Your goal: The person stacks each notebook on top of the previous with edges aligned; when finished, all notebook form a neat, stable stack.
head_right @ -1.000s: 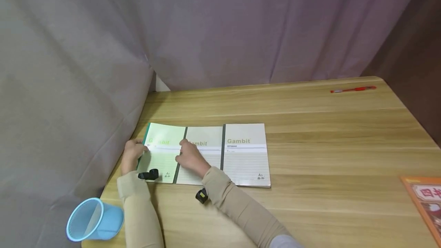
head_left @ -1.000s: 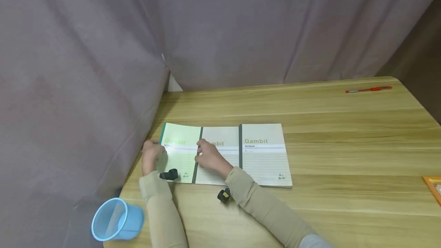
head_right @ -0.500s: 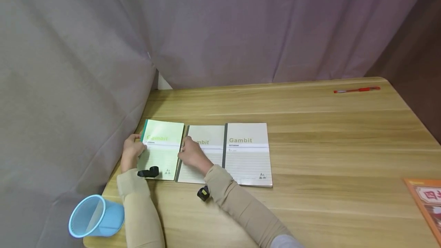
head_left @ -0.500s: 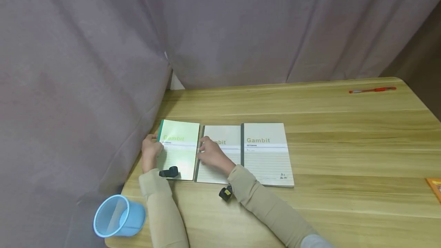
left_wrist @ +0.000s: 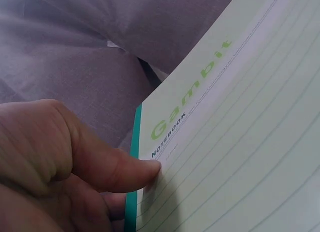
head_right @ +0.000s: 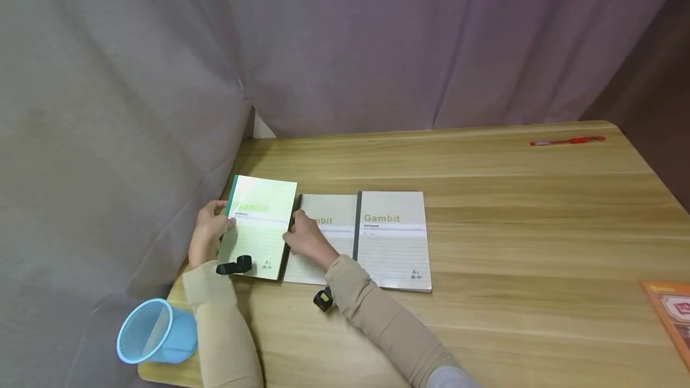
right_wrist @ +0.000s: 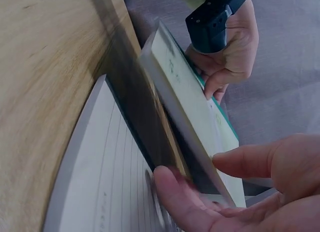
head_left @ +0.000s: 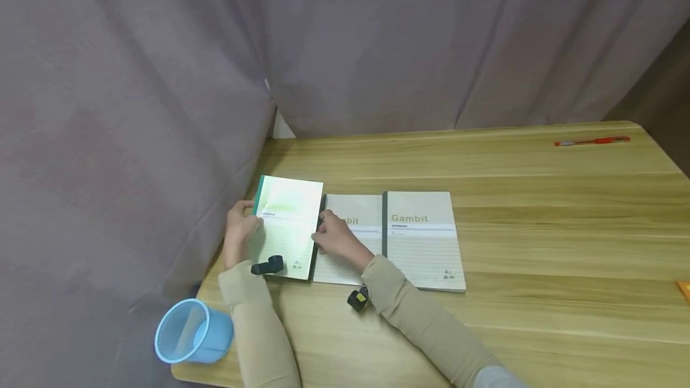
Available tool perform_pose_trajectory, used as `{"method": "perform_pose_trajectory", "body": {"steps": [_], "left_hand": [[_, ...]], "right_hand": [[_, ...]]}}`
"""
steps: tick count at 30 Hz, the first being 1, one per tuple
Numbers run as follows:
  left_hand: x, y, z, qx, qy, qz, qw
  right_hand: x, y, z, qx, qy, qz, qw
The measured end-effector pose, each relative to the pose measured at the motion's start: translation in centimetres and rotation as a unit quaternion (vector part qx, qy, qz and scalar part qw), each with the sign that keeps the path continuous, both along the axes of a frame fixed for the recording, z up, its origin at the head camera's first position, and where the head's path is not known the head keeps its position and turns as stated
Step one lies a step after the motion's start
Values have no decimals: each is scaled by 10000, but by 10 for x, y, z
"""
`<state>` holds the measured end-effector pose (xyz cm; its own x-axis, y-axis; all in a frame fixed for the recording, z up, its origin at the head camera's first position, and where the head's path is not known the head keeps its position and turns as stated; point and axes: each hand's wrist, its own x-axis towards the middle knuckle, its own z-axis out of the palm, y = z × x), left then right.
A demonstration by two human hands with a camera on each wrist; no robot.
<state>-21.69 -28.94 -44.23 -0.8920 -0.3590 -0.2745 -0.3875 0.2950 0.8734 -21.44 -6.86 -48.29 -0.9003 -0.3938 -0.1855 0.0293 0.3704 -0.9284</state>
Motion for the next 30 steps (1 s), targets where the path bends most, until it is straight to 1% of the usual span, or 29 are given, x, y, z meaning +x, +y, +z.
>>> {"method": "perform_pose_trajectory", "body": {"steps": [3, 5, 9, 14, 20, 26, 30], "left_hand": [[0, 3, 1, 76, -5, -35, 10000], [1, 5, 1, 137, -87, -74, 9998], [-1, 10, 1, 215, -174, -198, 9994], [-4, 20, 0, 250, -73, -357, 9990], [-6, 38, 0, 115, -79, -539, 9984], [-11, 50, 5, 9, -121, -665, 9977], [-16, 57, 7, 69, 17, -761, 9971]], "right_hand": [[0, 0, 1, -130, -63, -55, 9999], [1, 1, 3, -213, -77, -126, 9997], [1, 4, 6, -216, -2, -263, 9994], [2, 11, 10, -224, -43, -441, 9988], [3, 24, 15, -260, -188, -790, 9964], [3, 38, 21, -386, -206, -967, 9944], [1, 47, 24, -275, -114, -1157, 9928]]}}
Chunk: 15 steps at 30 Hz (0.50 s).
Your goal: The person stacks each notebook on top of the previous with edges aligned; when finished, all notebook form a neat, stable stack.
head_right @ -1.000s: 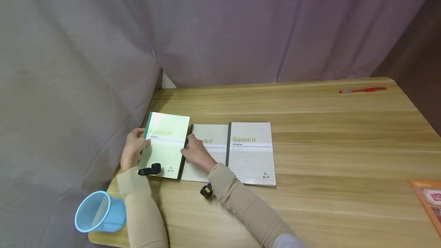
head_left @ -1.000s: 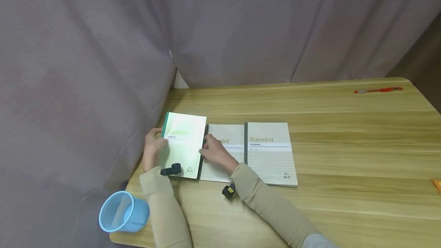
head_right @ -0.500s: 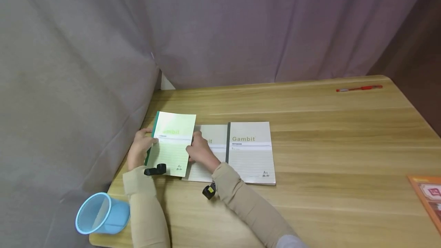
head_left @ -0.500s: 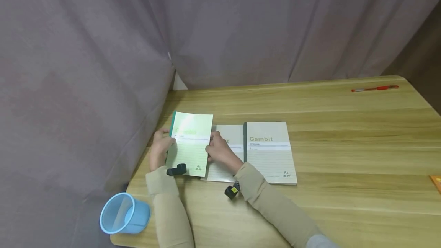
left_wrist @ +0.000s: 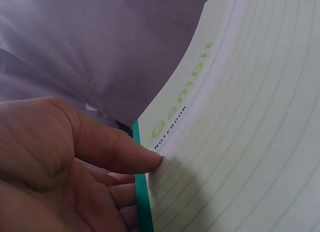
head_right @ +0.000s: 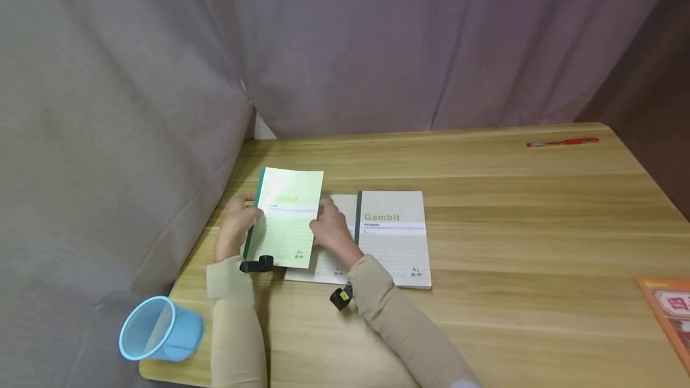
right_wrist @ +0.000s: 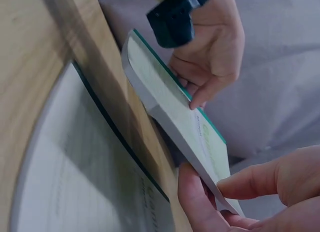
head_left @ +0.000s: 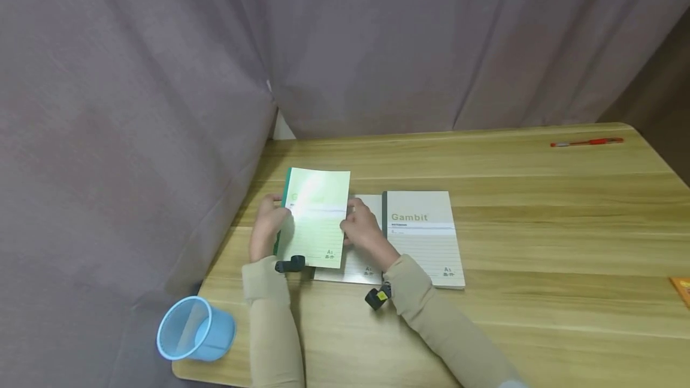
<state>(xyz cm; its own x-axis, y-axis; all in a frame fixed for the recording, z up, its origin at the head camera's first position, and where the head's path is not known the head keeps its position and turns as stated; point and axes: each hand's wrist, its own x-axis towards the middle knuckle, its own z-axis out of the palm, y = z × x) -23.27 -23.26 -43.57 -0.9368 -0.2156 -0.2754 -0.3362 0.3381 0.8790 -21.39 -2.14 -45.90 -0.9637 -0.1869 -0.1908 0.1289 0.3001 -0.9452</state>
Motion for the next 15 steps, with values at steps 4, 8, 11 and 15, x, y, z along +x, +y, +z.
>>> {"method": "perform_pose_trajectory", "body": {"steps": [4, 8, 11, 15], "left_hand": [[-4, 8, 0, 171, 166, -144, 9996], [-4, 14, 2, 327, 312, -305, 9985], [-5, 19, 4, 410, 399, -416, 9975], [-6, 25, 6, 409, 528, -535, 9963]], "right_hand": [[-3, 11, 2, -21, 104, -153, 9998], [-3, 20, 4, -93, 123, -190, 9997], [-3, 28, 6, -64, 145, -208, 9997], [-5, 38, 9, 36, 271, -168, 9995]]}}
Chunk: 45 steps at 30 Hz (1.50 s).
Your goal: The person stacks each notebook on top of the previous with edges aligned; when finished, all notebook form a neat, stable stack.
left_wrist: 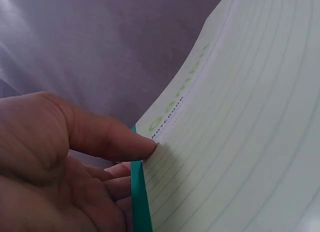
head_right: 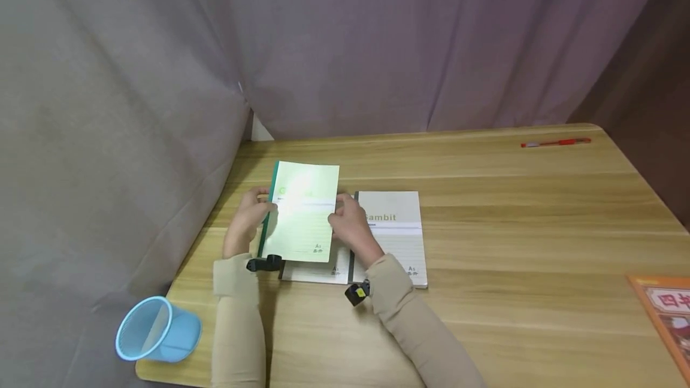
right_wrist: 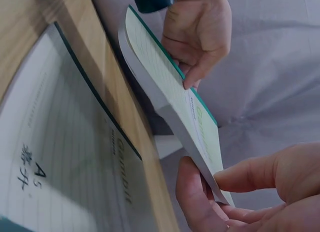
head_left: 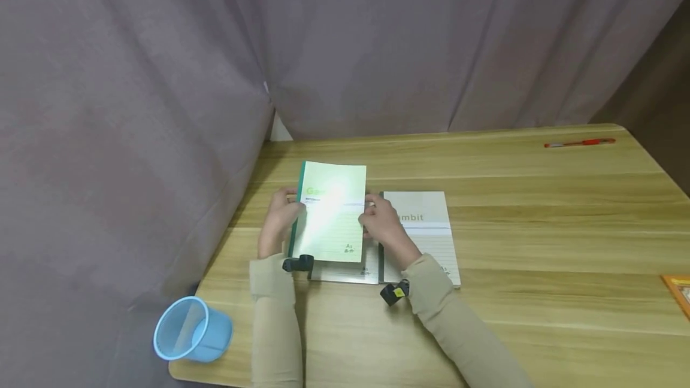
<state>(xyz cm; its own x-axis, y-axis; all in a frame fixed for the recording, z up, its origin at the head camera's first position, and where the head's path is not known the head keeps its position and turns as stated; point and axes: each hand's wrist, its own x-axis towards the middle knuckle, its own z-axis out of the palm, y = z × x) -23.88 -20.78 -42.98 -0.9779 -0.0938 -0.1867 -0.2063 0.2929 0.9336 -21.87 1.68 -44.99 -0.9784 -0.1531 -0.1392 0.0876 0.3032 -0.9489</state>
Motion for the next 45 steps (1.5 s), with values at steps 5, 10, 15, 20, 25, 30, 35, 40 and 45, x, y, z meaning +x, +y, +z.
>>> {"method": "perform_pose_trajectory", "body": {"steps": [5, 10, 15, 20, 25, 30, 35, 40, 45], "left_hand": [[-3, 9, 3, -71, 125, -124, 9998], [-5, 20, 4, -332, 277, -144, 9990], [-6, 33, 4, -280, 410, -134, 9987], [-4, 47, 6, -214, 430, -17, 9988], [-2, 66, 6, -181, 578, -57, 9981], [1, 78, 3, -105, 684, -172, 9975], [5, 82, 2, 52, 669, -432, 9968], [11, 83, 0, -107, 770, -755, 9941], [15, 89, -4, -281, 684, -1004, 9922]], "right_hand": [[-1, 13, 6, 118, 74, 48, 9999], [-2, 27, 12, 106, 37, -52, 9999], [-2, 40, 15, 23, -47, -111, 9999], [0, 53, 20, 119, 89, -151, 9998], [3, 68, 24, 239, 152, -266, 9992], [6, 83, 25, 64, 1, -287, 9996], [10, 92, 26, -123, -83, -320, 9994], [16, 99, 25, 20, -232, -193, 9995], [20, 111, 22, 158, -276, -151, 9994]]}}
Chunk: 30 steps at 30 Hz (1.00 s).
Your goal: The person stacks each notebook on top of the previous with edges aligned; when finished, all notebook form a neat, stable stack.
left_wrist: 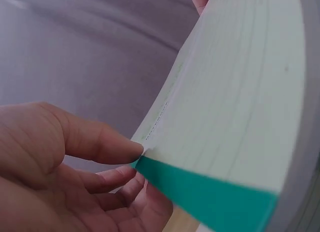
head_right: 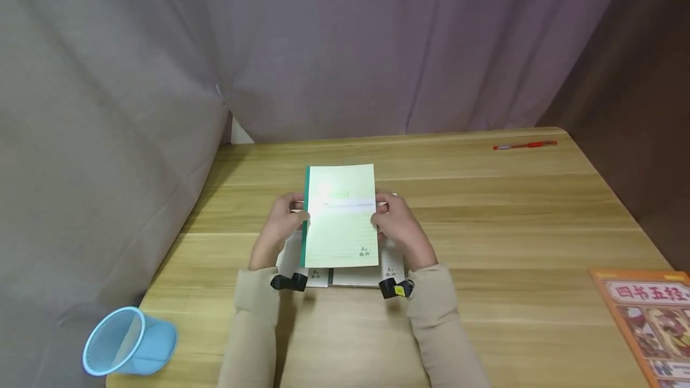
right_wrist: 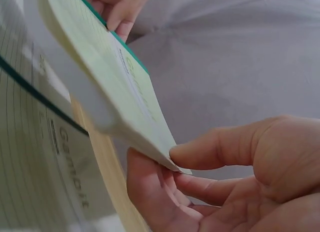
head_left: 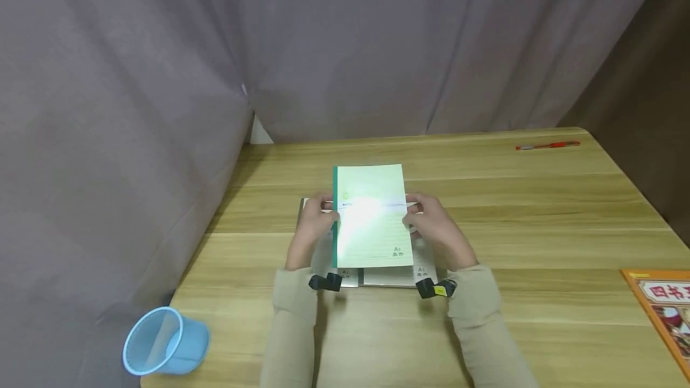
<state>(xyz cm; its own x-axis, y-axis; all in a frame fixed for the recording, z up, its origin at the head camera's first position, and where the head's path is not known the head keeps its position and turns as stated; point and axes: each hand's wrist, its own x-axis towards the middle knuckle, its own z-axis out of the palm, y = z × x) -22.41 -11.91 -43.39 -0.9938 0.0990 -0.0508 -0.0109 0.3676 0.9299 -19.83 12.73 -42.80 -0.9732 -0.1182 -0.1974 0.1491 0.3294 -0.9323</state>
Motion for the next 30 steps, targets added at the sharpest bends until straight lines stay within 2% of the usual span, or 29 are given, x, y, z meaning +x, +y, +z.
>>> {"method": "perform_pose_trajectory", "body": {"steps": [3, 11, 23, 30], "left_hand": [[1, 6, -2, 33, -144, -36, 9999], [2, 17, -11, -76, -266, -115, 9996], [9, 25, -24, -161, -575, -259, 9979], [13, 32, -34, -186, -794, -154, 9966]], "right_hand": [[3, 8, -1, 144, 30, 62, 9999], [9, 20, -7, 384, 121, 206, 9990], [16, 31, -23, 331, -135, 155, 9992], [22, 36, -34, 270, -267, 121, 9992]]}}
